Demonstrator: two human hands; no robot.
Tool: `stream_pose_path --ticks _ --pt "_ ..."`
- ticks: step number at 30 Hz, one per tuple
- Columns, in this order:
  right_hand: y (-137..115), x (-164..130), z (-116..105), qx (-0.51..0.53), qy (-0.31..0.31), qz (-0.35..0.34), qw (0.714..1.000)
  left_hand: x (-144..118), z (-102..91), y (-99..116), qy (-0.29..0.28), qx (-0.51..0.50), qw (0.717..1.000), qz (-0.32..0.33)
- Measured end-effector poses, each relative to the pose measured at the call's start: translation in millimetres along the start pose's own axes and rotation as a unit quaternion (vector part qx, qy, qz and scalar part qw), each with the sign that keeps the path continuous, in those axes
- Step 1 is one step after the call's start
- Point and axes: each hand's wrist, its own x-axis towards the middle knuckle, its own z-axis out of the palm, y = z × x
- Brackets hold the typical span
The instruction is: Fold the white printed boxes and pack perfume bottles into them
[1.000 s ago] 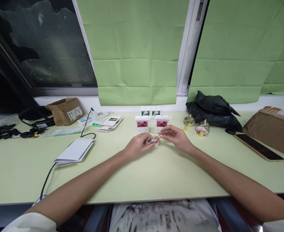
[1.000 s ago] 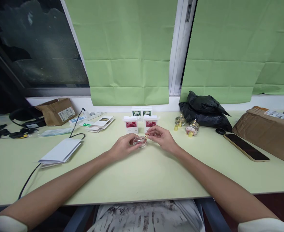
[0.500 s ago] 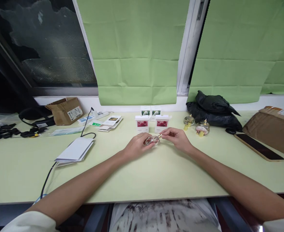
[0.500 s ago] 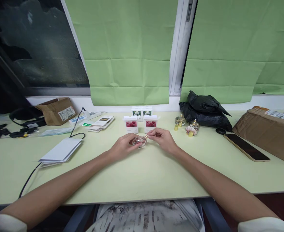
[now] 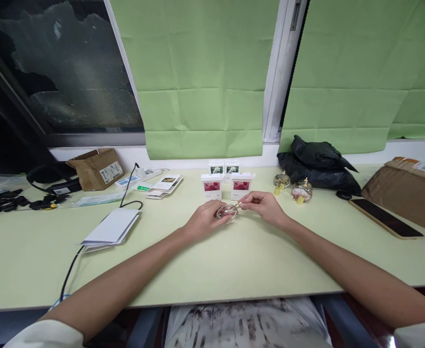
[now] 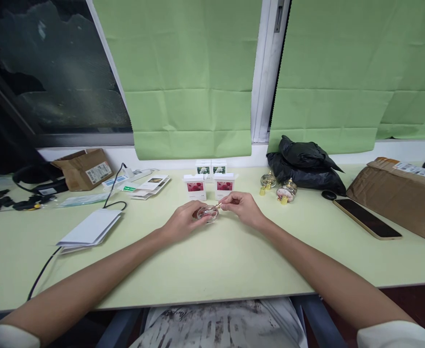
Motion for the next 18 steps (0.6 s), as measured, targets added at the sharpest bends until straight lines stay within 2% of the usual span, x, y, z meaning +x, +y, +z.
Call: stream_pose_path --ticks 3,7,13,18 --pt "2.9 -1.8 3.7 0.006 0.015 -0.012 1.000 0.2 -0.6 1.5 -0.001 -0.004 1.000 -0.015" --pt "1.8 -2.0 3.4 -0.036 0.014 -0.051 0.998 0.0 -1.5 2.2 -0.002 0.001 1.000 -0.011" --pt "-2.4 3.1 -2.7 -0.026 -0.019 0.000 0.999 -0.2 -1.5 -1.0 0.002 0.004 1.000 0.015" --pt "1.3 0.5 3.7 -0.010 0.015 -0.023 1.000 -0.2 -0.7 -1.8 -0.001 0.002 1.000 -0.007"
